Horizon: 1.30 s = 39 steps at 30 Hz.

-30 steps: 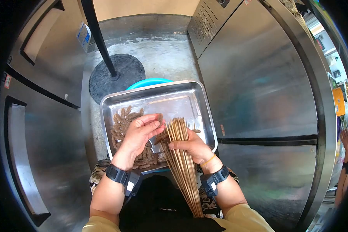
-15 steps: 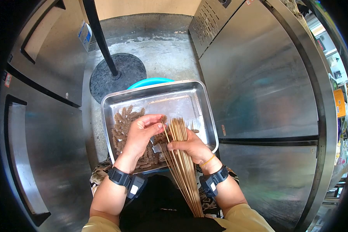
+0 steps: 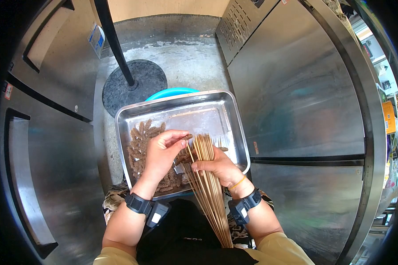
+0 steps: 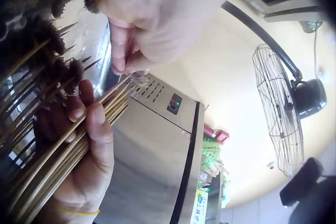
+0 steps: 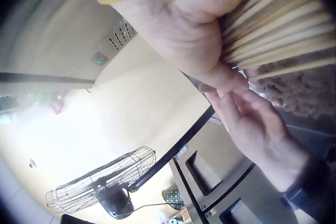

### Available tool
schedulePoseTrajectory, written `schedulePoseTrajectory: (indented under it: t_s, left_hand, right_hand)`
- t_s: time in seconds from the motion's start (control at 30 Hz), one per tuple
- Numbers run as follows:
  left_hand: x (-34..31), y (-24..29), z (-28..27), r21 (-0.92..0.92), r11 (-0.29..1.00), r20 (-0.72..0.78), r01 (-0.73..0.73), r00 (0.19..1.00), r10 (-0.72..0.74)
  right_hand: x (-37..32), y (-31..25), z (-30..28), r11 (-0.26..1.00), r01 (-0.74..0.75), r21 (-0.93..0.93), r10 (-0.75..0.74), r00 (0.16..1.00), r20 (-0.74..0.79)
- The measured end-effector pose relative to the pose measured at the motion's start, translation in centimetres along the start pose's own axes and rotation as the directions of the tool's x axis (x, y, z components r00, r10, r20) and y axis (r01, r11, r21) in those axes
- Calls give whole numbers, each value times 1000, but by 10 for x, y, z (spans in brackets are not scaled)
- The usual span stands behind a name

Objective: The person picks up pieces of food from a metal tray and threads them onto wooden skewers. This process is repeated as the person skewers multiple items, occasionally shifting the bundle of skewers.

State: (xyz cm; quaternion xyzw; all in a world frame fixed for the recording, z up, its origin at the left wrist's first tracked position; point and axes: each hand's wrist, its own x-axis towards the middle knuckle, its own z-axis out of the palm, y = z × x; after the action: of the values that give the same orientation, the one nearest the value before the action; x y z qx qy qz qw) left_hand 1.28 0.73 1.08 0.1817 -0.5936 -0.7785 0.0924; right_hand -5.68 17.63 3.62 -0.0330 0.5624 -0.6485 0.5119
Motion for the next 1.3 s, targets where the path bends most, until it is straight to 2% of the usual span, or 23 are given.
schedulePoseTrajectory:
  t_s: [0.1, 0.2, 0.3, 0.4, 0.43, 0.63, 0.73, 0.83, 0.87, 0.93, 0.97, 1.03, 1.1, 1.13, 1.17, 1.27, 1.3]
  left_hand:
    - [-2, 3, 3, 36, 999, -21, -18, 1000, 19]
    - [-5, 7, 6, 235, 965, 0, -115, 993, 119]
    - [-9, 7, 11, 302, 939, 15, -165, 986, 168]
    - [-17, 8, 16, 359, 918, 111, -172, 984, 141]
    - [-20, 6, 18, 338, 927, 111, -164, 985, 134]
    - [-14, 2, 12, 521, 841, 153, -145, 985, 75]
    - [-10, -7, 10, 598, 760, 267, -253, 958, 109]
    - [-5, -4, 10, 511, 849, 313, -135, 949, -37]
    - [-5, -14, 7, 386, 915, 264, -116, 964, 11]
    - [-1, -6, 2, 291, 955, 91, 48, 993, -77]
    - [0, -3, -2, 456, 890, 47, 8, 998, -33]
    - [-1, 2, -10, 739, 672, -16, -40, 997, 77]
    - [-5, -2, -13, 865, 476, 151, -162, 987, 61]
    - [-8, -6, -13, 901, 369, 231, -228, 972, 36]
    - [-12, -13, -14, 890, 347, 314, -296, 949, 5]
    - [-24, -12, -1, 877, 176, 461, -446, 885, -56]
    - [-27, -15, 4, 882, 128, 466, -454, 880, -93]
  right_hand:
    - [1, 3, -2, 999, 12, 41, -12, 1000, 1]
    - [3, 5, -3, 998, 32, 46, -32, 999, -13]
    - [3, 3, -6, 998, 4, 58, -4, 1000, 1]
    - [2, 3, -10, 998, 3, 65, 1, 999, -50]
    - [4, 6, -13, 997, 5, 74, -2, 999, -45]
    - [-4, 5, -17, 995, 101, -9, -101, 988, -120]
    - [-16, -7, -22, 992, 44, 118, -50, 998, 48]
    - [-21, -9, -21, 987, 26, 161, -32, 999, 34]
    - [-22, -9, -22, 985, 24, 171, -28, 999, 20]
    - [-19, -3, -35, 988, 35, 148, -35, 999, 2]
    - [-21, -2, -39, 986, 47, 159, -48, 999, -1]
    - [-25, -6, -39, 986, 74, 152, -71, 997, -28]
    - [-28, -10, -37, 988, 88, 124, -83, 996, -44]
    - [-30, -11, -37, 989, 93, 111, -87, 995, -54]
    - [-29, -12, -36, 991, 96, 89, -89, 993, -76]
    - [-26, -7, -39, 990, 62, 128, -56, 997, -48]
    - [-27, -7, -37, 989, 67, 132, -60, 997, -54]
